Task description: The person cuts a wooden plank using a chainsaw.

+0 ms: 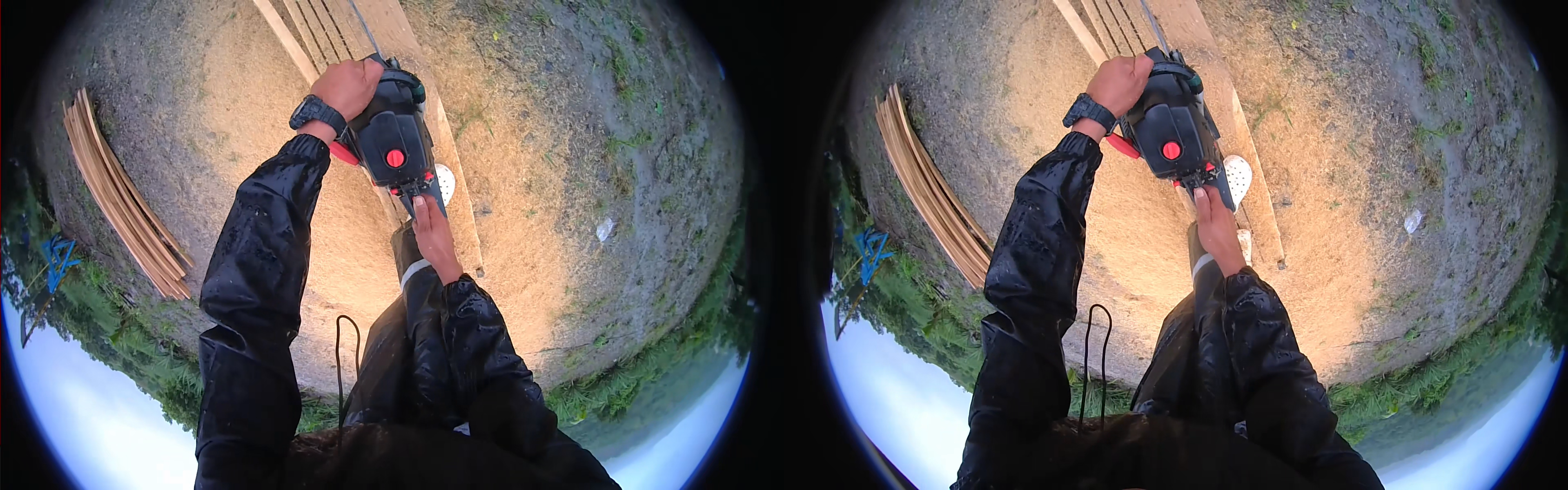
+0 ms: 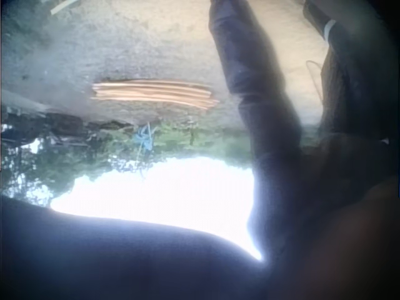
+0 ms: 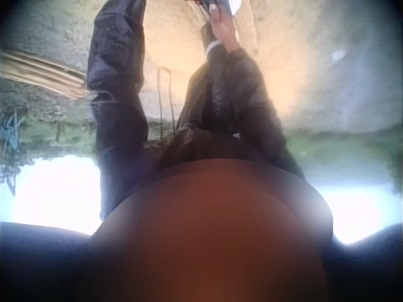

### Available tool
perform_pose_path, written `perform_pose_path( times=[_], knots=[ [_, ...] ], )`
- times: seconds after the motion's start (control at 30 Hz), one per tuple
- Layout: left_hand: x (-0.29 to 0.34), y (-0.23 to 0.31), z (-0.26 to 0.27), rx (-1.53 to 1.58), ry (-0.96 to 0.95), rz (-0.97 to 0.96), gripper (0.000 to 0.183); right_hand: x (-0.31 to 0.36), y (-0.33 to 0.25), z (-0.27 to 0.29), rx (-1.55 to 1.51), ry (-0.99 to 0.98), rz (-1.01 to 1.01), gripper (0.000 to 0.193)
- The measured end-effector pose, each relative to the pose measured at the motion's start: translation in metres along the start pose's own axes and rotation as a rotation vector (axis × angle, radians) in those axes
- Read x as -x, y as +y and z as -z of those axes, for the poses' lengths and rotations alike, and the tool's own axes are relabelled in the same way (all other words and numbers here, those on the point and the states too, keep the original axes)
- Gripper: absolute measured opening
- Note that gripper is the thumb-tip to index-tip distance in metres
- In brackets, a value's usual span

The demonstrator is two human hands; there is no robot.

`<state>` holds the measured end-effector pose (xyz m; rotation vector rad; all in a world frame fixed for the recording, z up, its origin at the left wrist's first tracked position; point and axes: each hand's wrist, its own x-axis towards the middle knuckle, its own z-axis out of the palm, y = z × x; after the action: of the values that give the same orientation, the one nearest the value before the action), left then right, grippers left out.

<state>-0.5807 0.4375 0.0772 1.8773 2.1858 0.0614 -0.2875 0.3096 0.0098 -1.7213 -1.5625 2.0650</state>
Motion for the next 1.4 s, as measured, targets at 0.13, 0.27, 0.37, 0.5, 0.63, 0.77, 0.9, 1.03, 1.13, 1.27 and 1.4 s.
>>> perform_pose_path(
  times=[0.13,0.27,0.37,0.5,0.63,0.77,0.9,1.03,1.13,1.27,1.4],
  knots=[
    [-0.009,-0.018,0.005,-0.011,0.003,0.031,0.022,-0.005,-0.024,-0.003,0.039,-0.022,-0.027,0.049],
    [-0.015,-0.019,0.006,0.025,0.011,-0.021,0.023,-0.012,-0.032,-0.002,0.077,-0.016,-0.036,0.050],
    [-0.013,-0.017,0.009,0.019,0.021,-0.008,0.021,-0.010,-0.034,0.000,0.066,-0.026,-0.029,0.051],
    [-0.025,-0.023,0.012,0.049,-0.005,0.022,0.020,-0.016,-0.044,0.001,0.055,-0.017,-0.019,0.051],
    [-0.037,-0.037,0.023,0.010,-0.020,0.016,0.024,-0.025,-0.061,-0.004,0.057,-0.018,-0.022,0.051],
    [-0.045,-0.042,0.035,0.024,-0.020,0.093,0.021,-0.032,-0.081,-0.005,0.077,-0.011,-0.004,0.050],
    [-0.050,-0.042,0.035,0.056,-0.011,0.052,0.026,-0.039,-0.080,-0.003,0.072,-0.021,-0.018,0.051],
    [-0.056,-0.049,0.038,0.129,-0.006,0.100,0.032,-0.043,-0.084,-0.004,0.062,-0.020,-0.001,0.051],
    [-0.063,-0.053,0.049,0.076,0.003,0.046,0.032,-0.048,-0.094,-0.006,0.059,0.007,0.058,0.052],
    [-0.076,-0.052,0.067,0.097,-0.077,0.174,0.022,-0.058,-0.114,-0.004,0.073,-0.021,0.000,0.052],
    [-0.085,-0.078,0.057,0.116,0.001,0.128,0.029,-0.067,-0.123,-0.011,0.093,-0.001,0.048,0.052]
  ],
)
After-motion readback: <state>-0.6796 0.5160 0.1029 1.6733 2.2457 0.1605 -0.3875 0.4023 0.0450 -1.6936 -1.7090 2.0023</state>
